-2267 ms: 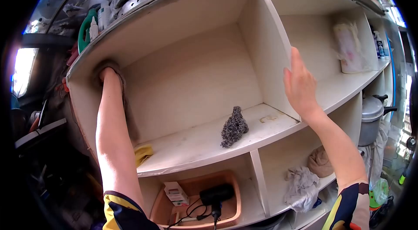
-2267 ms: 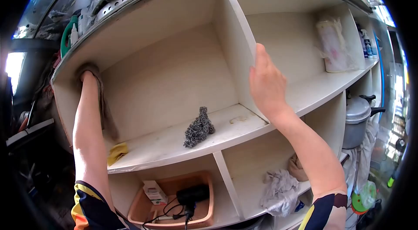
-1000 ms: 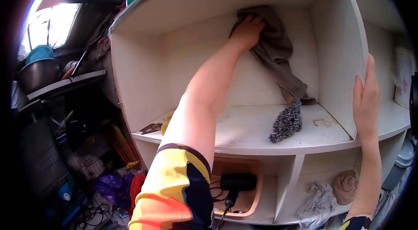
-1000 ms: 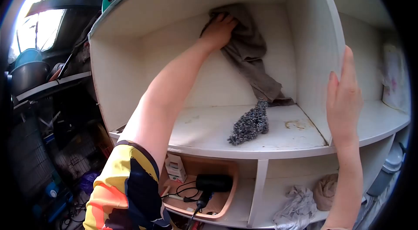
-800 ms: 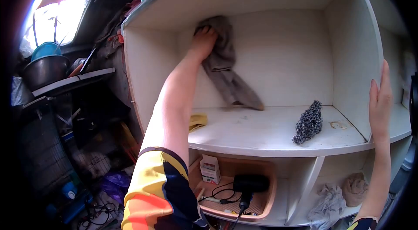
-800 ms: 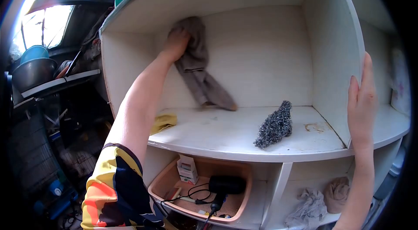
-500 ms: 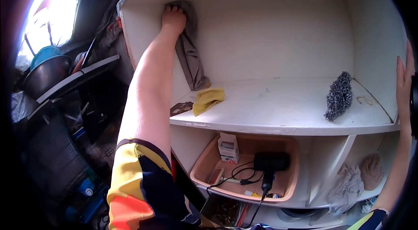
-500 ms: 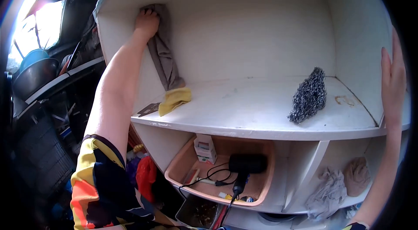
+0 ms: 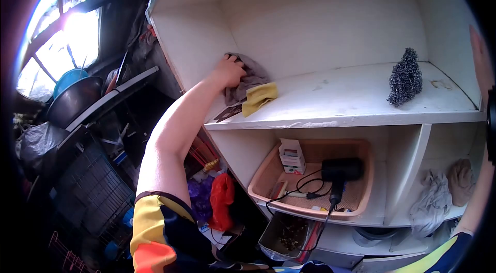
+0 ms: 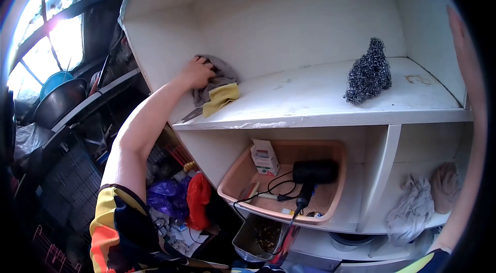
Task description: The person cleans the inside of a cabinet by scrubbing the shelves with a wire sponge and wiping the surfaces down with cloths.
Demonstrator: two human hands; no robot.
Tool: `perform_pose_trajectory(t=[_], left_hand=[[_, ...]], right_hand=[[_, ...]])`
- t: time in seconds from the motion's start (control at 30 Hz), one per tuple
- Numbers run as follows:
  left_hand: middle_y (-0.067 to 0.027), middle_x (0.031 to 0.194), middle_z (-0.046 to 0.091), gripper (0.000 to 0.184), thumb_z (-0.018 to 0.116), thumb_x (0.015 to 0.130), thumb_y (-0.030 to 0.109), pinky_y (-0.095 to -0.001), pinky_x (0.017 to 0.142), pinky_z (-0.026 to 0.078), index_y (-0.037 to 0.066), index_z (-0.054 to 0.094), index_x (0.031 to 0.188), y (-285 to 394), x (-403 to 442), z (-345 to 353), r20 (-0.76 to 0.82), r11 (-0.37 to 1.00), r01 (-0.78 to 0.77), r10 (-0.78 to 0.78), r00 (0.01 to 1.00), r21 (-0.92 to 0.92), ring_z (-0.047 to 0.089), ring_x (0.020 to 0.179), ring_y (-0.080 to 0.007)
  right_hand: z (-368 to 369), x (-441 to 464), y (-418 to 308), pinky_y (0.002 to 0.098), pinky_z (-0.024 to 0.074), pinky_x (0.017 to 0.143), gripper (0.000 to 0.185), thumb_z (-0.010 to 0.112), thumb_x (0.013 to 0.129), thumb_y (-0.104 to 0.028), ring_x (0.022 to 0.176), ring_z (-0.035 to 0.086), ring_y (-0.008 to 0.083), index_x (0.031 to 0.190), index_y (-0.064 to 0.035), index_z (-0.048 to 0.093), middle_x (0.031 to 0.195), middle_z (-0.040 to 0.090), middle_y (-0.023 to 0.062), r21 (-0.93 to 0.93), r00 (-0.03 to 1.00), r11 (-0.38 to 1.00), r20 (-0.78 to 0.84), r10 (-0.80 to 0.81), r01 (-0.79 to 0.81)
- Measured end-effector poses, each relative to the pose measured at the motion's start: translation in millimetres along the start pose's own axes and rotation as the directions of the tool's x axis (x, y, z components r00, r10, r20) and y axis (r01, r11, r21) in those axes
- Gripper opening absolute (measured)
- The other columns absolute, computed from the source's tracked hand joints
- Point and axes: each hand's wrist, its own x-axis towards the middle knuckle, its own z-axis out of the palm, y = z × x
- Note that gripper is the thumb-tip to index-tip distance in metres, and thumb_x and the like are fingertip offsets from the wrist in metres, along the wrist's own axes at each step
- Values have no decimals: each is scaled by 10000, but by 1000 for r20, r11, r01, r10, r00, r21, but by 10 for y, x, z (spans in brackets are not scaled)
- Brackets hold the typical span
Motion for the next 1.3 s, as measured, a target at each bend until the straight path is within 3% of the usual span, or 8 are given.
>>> perform_pose_trajectory(t=[0.23, 0.53, 0.63, 0.73, 0.83, 1.03, 1.07, 1.3], left_hand=[[-56, 1080, 667, 273, 543, 854, 155, -430, 983, 430, 175, 725, 1056, -1304, -156, -545, -712, 900, 391, -146, 687, 192, 569, 1108, -282], [-43, 990, 662, 213, 579, 815, 255, -383, 1000, 454, 130, 743, 867, -1, -1140, -69, -211, 998, -41, 32, 977, -37, 551, 1104, -275], [-33, 1006, 661, 195, 601, 824, 242, -389, 1054, 410, 133, 749, 889, -44, -1175, 111, -371, 984, -142, 94, 924, -103, 548, 1130, -271], [-20, 1057, 654, 209, 587, 827, 178, -370, 1026, 428, 164, 746, 961, -415, -1024, -213, -382, 983, 108, -44, 923, 148, 548, 1137, -260], [-13, 1043, 657, 241, 573, 814, 142, -356, 954, 477, 177, 747, 977, -1087, -943, -538, -684, 944, 298, -123, 719, 143, 563, 1101, -247], [-54, 993, 636, 160, 583, 795, 166, -387, 836, 532, 94, 714, 851, -580, -1160, -273, -609, 934, 336, -197, 768, 122, 565, 1072, -271], [-63, 944, 625, 139, 600, 774, 182, -393, 817, 532, 82, 696, 781, -315, -1243, -133, -480, 935, 277, -142, 866, 224, 557, 1067, -276], [-55, 914, 615, 98, 583, 750, 92, -361, 873, 498, 52, 650, 810, 233, -1687, 153, -642, 986, -19, -91, 762, -163, 557, 1013, -257]], right_hand=[[85, -57, 173, 494, 457, 984, 599, 506, 916, -125, 1132, 543, 517, 1373, 206, 305, 1256, 497, 412, -21, 991, 993, -52, -120, 119], [89, -81, 128, 493, 449, 1007, 609, 512, 915, -131, 1151, 539, 506, 1379, 204, 304, 1281, 487, 408, -87, 992, 990, -44, -118, 114], [119, -93, 174, 491, 438, 1030, 622, 516, 912, -136, 1171, 532, 500, 1380, 211, 300, 1296, 474, 412, -187, 997, 980, 4, -72, 72], [104, -70, 142, 487, 435, 1039, 634, 526, 906, -142, 1183, 527, 497, 1385, 207, 302, 1304, 466, 415, -137, 998, 988, 8, -67, 68], [187, -86, 258, 484, 442, 1034, 637, 533, 900, -139, 1178, 532, 497, 1385, 206, 307, 1299, 471, 416, -155, 988, 978, -53, -147, 138], [222, -88, 265, 498, 442, 1018, 621, 527, 897, -120, 1153, 537, 504, 1382, 200, 309, 1269, 490, 410, -127, 982, 982, -113, -154, 139], [126, -64, 152, 505, 444, 1009, 608, 524, 896, -115, 1138, 540, 507, 1376, 195, 316, 1253, 497, 408, -81, 995, 993, -54, -90, 85], [8, -45, 42, 529, 434, 1000, 577, 507, 896, -98, 1120, 534, 521, 1364, 187, 325, 1227, 506, 407, 20, 999, 1000, 45, -22, 21]])
